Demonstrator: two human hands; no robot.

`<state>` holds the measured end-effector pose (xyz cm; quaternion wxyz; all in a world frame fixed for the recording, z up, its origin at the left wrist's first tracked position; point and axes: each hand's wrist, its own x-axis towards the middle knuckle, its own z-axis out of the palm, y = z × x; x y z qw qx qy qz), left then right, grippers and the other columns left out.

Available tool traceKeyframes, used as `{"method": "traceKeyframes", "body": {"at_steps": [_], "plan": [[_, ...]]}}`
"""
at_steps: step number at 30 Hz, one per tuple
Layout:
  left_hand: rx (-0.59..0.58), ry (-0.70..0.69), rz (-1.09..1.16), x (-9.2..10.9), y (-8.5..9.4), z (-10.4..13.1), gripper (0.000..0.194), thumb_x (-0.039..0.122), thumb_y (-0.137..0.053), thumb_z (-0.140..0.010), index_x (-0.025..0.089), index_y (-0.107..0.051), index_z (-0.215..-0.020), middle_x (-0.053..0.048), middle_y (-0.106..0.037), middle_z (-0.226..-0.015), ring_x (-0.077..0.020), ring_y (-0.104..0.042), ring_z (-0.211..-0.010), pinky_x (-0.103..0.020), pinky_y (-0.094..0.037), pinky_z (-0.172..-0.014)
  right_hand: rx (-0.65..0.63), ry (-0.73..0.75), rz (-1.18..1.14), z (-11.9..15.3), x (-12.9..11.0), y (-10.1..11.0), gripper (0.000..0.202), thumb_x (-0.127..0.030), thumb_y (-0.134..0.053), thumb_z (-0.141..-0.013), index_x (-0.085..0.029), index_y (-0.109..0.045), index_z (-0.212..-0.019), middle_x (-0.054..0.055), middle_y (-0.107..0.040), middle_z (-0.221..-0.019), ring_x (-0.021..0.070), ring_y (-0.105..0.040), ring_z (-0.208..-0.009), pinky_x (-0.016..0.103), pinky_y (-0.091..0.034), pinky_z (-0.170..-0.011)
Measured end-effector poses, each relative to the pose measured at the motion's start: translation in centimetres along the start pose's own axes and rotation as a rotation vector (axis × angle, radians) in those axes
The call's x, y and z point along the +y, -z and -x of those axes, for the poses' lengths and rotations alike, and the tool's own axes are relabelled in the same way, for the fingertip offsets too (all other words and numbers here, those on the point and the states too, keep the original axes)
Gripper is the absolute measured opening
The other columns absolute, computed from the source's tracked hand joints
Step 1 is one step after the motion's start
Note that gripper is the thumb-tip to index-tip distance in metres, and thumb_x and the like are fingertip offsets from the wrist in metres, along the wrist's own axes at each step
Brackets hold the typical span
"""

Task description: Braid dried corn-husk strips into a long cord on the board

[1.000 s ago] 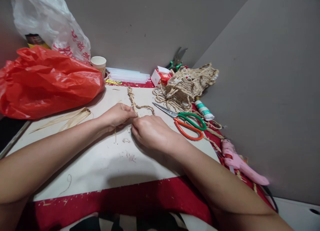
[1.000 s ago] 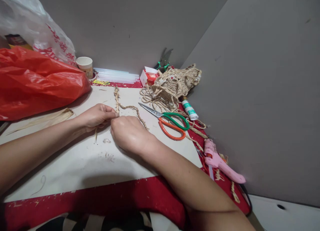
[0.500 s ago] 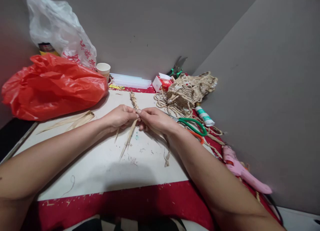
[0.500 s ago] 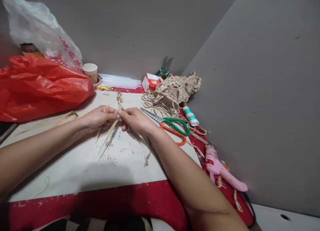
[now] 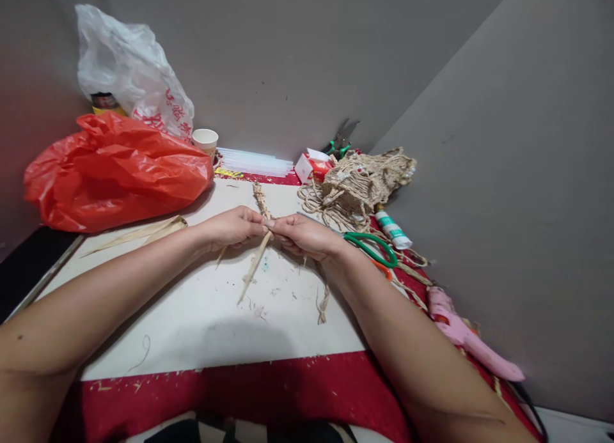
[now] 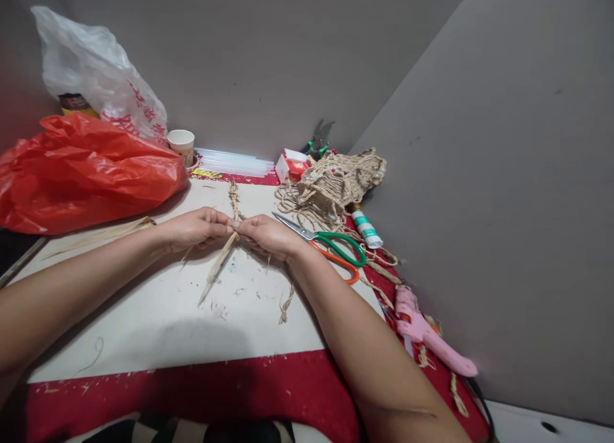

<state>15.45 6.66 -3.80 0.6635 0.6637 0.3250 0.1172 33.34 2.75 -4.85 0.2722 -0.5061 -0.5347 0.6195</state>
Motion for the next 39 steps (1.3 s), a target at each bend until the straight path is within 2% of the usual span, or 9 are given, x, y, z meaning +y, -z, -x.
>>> {"method": "traceKeyframes", "body": {"at_steps": [7, 16, 19, 23, 24, 27, 29, 32, 39], "plan": [[0.157, 0.027, -0.436, 1.6, 0.7, 0.6, 0.018, 0.026, -0.056, -0.072, 0.015, -0.062, -0.059, 0.004, -0.041, -0.042, -0.0070, -0.029, -0.040, -0.023, -0.019, -0.043, 0.159, -0.072, -0.102, -0.1, -0.3, -1.7, 0.037, -0.041, -0.060, -0.076, -0.016, -0.046, -0.054, -0.010, -0.025, -0.033, 0.0023, -0.016, -0.029, 0.018, -0.011, -0.030], [0.337, -0.055, -0.988, 1.3, -4.5, 2.1, 0.013, 0.017, -0.049, -0.072, 0.014, -0.060, -0.067, -0.008, -0.057, -0.061, -0.0177, -0.050, -0.059, -0.028, -0.031, -0.057, 0.128, -0.077, -0.270, -0.1, -0.1, -2.9, 0.042, -0.033, -0.065, -0.070, -0.017, -0.035, -0.045, -0.009, -0.027, -0.034, 0.0013, -0.018, -0.031, 0.018, -0.012, -0.032], [0.154, -0.092, -0.980, 1.7, -4.7, 2.8, 0.014, 0.017, -0.048, -0.072, 0.015, -0.055, -0.061, -0.006, -0.054, -0.058, -0.0156, -0.048, -0.055, -0.027, -0.031, -0.055, 0.042, -0.104, -0.323, 0.0, -0.1, -2.1, 0.032, -0.031, -0.066, -0.071, -0.016, -0.043, -0.053, -0.010, -0.026, -0.035, 0.0012, -0.015, -0.032, 0.016, -0.011, -0.032], [-0.436, 0.080, -0.587, 2.9, -2.2, 2.9, 0.026, 0.029, -0.045, -0.078, 0.017, -0.048, -0.055, -0.002, -0.051, -0.051, -0.0118, -0.044, -0.043, -0.025, -0.031, -0.046, -0.060, -0.119, -0.385, 0.0, -0.4, -0.8, 0.022, -0.029, -0.067, -0.071, -0.011, -0.054, -0.068, -0.013, -0.022, -0.038, 0.0005, -0.011, -0.035, 0.014, -0.009, -0.034], [-0.386, 0.118, -0.509, 3.0, -1.4, 2.7, 0.025, 0.030, -0.046, -0.078, 0.017, -0.049, -0.057, -0.001, -0.051, -0.051, -0.0116, -0.045, -0.043, -0.025, -0.032, -0.045, -0.075, -0.109, -0.393, 0.0, -0.4, -0.6, 0.022, -0.028, -0.067, -0.071, -0.011, -0.054, -0.068, -0.013, -0.021, -0.039, 0.0003, -0.010, -0.036, 0.014, -0.009, -0.034], [0.317, -0.128, -0.417, 2.3, 0.8, 1.2, 0.018, 0.028, -0.047, -0.077, 0.016, -0.051, -0.065, 0.001, -0.048, -0.055, -0.0095, -0.044, -0.049, -0.022, -0.032, -0.048, -0.110, -0.075, -0.398, -0.1, -0.4, -0.2, 0.022, -0.028, -0.068, -0.071, -0.010, -0.055, -0.070, -0.013, -0.021, -0.042, 0.0003, -0.010, -0.037, 0.014, -0.008, -0.035], [0.588, -0.199, -0.377, 1.4, 1.2, 0.3, 0.014, 0.026, -0.049, -0.076, 0.015, -0.052, -0.068, 0.001, -0.049, -0.060, -0.0085, -0.042, -0.052, -0.021, -0.031, -0.050, -0.119, -0.068, -0.379, -0.1, -0.3, -0.2, 0.022, -0.029, -0.067, -0.072, -0.010, -0.056, -0.073, -0.013, -0.022, -0.042, 0.0005, -0.011, -0.037, 0.014, -0.009, -0.035], [0.517, -0.225, -0.323, 0.2, 0.2, -0.3, 0.015, 0.026, -0.048, -0.076, 0.014, -0.053, -0.068, 0.001, -0.050, -0.061, -0.0081, -0.043, -0.055, -0.020, -0.033, -0.052, -0.123, -0.076, -0.342, -0.2, -0.2, -0.4, 0.024, -0.032, -0.067, -0.072, -0.010, -0.056, -0.073, -0.012, -0.024, -0.040, 0.0007, -0.012, -0.036, 0.015, -0.008, -0.035], [0.215, 0.088, 0.018, -0.3, -2.0, -0.1, 0.021, 0.027, -0.042, -0.077, 0.016, -0.050, -0.061, 0.006, -0.037, -0.045, -0.0056, -0.024, -0.035, -0.022, -0.015, -0.037, -0.096, -0.048, -0.205, -0.1, -0.2, -0.4, 0.026, -0.033, -0.070, -0.066, -0.012, -0.056, -0.070, -0.012, -0.028, -0.038, 0.0012, -0.016, -0.033, 0.016, -0.010, -0.033]]}}
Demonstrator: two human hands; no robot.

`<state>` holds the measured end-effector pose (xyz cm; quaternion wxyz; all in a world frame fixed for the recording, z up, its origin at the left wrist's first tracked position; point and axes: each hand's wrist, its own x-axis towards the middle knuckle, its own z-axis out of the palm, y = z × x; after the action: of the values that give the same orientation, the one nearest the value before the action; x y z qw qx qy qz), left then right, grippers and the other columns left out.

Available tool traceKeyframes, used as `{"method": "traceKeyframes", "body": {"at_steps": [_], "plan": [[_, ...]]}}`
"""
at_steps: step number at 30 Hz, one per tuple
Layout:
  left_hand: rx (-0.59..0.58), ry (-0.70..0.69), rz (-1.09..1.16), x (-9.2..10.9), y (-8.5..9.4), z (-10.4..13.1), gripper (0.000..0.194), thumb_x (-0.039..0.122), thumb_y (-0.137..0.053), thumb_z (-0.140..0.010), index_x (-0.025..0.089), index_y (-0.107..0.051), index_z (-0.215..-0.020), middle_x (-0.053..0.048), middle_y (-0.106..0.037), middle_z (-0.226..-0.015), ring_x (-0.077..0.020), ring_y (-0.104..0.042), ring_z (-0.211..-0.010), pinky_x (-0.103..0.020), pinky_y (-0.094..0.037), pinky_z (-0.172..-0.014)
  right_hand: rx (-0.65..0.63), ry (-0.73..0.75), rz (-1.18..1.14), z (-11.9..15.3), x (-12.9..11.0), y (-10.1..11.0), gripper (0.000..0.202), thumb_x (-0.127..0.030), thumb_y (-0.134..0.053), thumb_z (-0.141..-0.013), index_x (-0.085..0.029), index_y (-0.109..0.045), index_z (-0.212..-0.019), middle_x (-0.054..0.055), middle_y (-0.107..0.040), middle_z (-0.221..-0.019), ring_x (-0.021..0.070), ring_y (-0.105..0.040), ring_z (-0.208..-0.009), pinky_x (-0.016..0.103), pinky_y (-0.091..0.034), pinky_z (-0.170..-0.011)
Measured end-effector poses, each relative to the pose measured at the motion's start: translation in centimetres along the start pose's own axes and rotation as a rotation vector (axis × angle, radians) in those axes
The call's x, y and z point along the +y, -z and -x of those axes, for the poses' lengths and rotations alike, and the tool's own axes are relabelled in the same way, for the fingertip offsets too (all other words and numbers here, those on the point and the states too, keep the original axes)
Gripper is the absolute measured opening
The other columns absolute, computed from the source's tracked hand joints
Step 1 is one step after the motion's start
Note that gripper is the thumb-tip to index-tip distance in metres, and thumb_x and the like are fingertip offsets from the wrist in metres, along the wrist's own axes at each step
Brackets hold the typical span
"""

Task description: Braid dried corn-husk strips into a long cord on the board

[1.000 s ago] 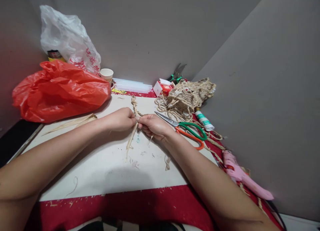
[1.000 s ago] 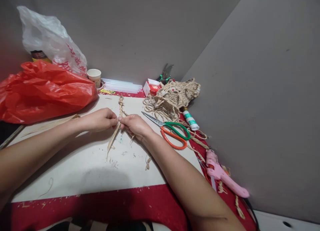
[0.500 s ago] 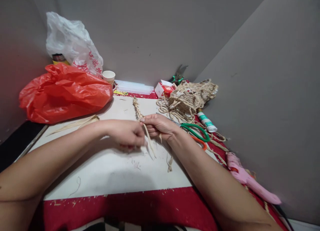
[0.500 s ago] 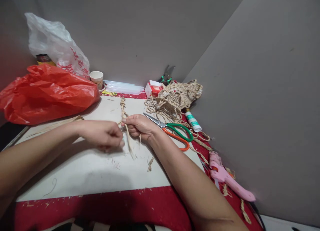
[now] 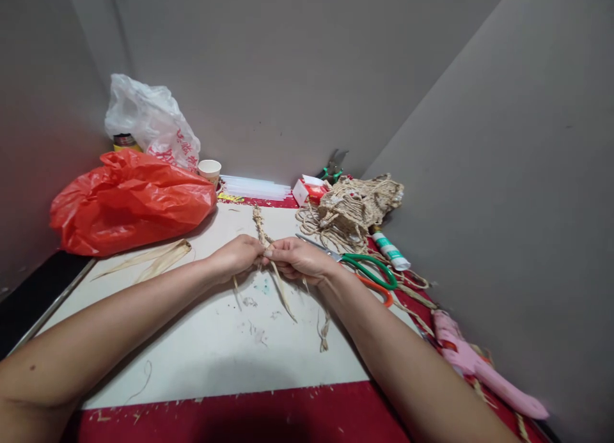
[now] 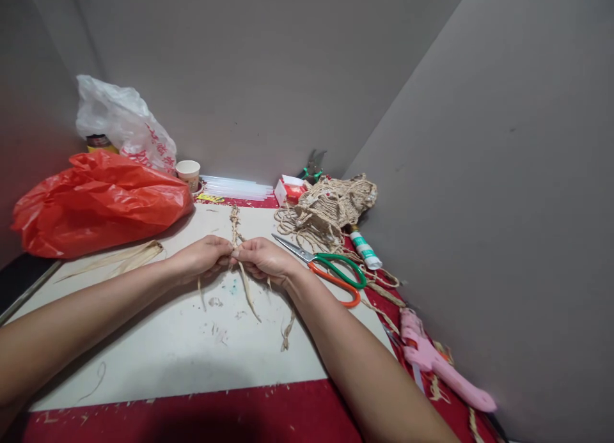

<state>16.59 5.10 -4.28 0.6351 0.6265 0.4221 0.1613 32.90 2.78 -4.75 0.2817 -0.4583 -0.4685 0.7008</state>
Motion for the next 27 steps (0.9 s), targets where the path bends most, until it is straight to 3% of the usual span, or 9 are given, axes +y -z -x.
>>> {"method": "traceKeyframes", "body": {"at_steps": [4, 9, 13, 16, 22, 25, 27], "plan": [[0.054, -0.076, -0.136, 0.1, 0.7, -0.3, 0.022, 0.026, -0.048, -0.073, 0.013, -0.058, -0.059, 0.006, -0.035, -0.042, -0.0054, -0.024, -0.038, -0.022, -0.015, -0.040, -0.001, 0.001, 0.081, 0.1, -0.1, 0.2, 0.024, -0.033, -0.069, -0.066, -0.012, -0.057, -0.070, -0.012, -0.030, -0.038, 0.0018, -0.018, -0.033, 0.016, -0.012, -0.034], [-0.010, -0.129, -0.287, -0.3, 1.5, -0.6, 0.027, 0.032, -0.052, -0.073, 0.010, -0.066, -0.065, 0.004, -0.040, -0.044, -0.0059, -0.023, -0.041, -0.022, -0.016, -0.042, 0.019, 0.041, 0.312, 0.3, 0.1, 0.5, 0.026, -0.037, -0.061, -0.073, -0.011, -0.062, -0.074, -0.010, -0.032, -0.040, 0.0036, -0.021, -0.035, 0.018, -0.014, -0.036], [0.037, -0.229, -0.301, -1.2, 1.3, -1.0, 0.026, 0.030, -0.052, -0.073, 0.010, -0.065, -0.063, 0.002, -0.048, -0.049, -0.0071, -0.031, -0.046, -0.021, -0.023, -0.045, 0.070, 0.066, 0.569, 0.5, -0.1, 0.5, 0.030, -0.038, -0.056, -0.075, -0.010, -0.065, -0.080, -0.009, -0.030, -0.046, 0.0045, -0.021, -0.041, 0.019, -0.015, -0.040], [0.106, -0.275, -0.284, -1.6, 0.5, -1.2, 0.022, 0.025, -0.051, -0.072, 0.012, -0.058, -0.055, 0.003, -0.044, -0.048, -0.0073, -0.034, -0.048, -0.021, -0.026, -0.048, 0.127, 0.138, 0.831, 0.5, -0.4, 0.4, 0.030, -0.037, -0.050, -0.078, -0.011, -0.064, -0.073, -0.006, -0.037, -0.051, 0.0064, -0.029, -0.048, 0.020, -0.023, -0.046], [0.199, -0.188, -0.093, -2.1, -1.0, -1.0, 0.020, 0.022, -0.051, -0.072, 0.013, -0.054, -0.053, 0.005, -0.040, -0.046, -0.0062, -0.031, -0.045, -0.022, -0.024, -0.046, 0.206, 0.176, 1.297, 2.0, -1.5, -1.3, 0.029, -0.032, -0.045, -0.083, -0.016, -0.059, -0.064, 0.003, -0.055, -0.060, 0.0112, -0.041, -0.052, 0.025, -0.027, -0.050], [0.222, -0.087, -0.042, -2.1, -1.4, -0.9, 0.021, 0.017, -0.053, -0.074, 0.012, -0.053, -0.054, 0.005, -0.039, -0.045, -0.0056, -0.030, -0.042, -0.022, -0.023, -0.043, 0.258, 0.169, 1.447, 3.9, -3.4, -3.1, 0.029, -0.031, -0.046, -0.084, -0.018, -0.061, -0.063, 0.008, -0.060, -0.062, 0.0138, -0.044, -0.051, 0.028, -0.026, -0.050], [0.220, -0.079, -0.029, -1.6, -1.8, -1.1, 0.019, 0.016, -0.054, -0.077, 0.011, -0.056, -0.059, 0.002, -0.046, -0.051, -0.0067, -0.038, -0.045, -0.022, -0.030, -0.044, 0.298, 0.243, 1.469, 4.8, -5.3, -4.7, 0.029, -0.032, -0.044, -0.086, -0.018, -0.064, -0.070, 0.010, -0.064, -0.067, 0.0166, -0.050, -0.056, 0.029, -0.029, -0.052]]}}
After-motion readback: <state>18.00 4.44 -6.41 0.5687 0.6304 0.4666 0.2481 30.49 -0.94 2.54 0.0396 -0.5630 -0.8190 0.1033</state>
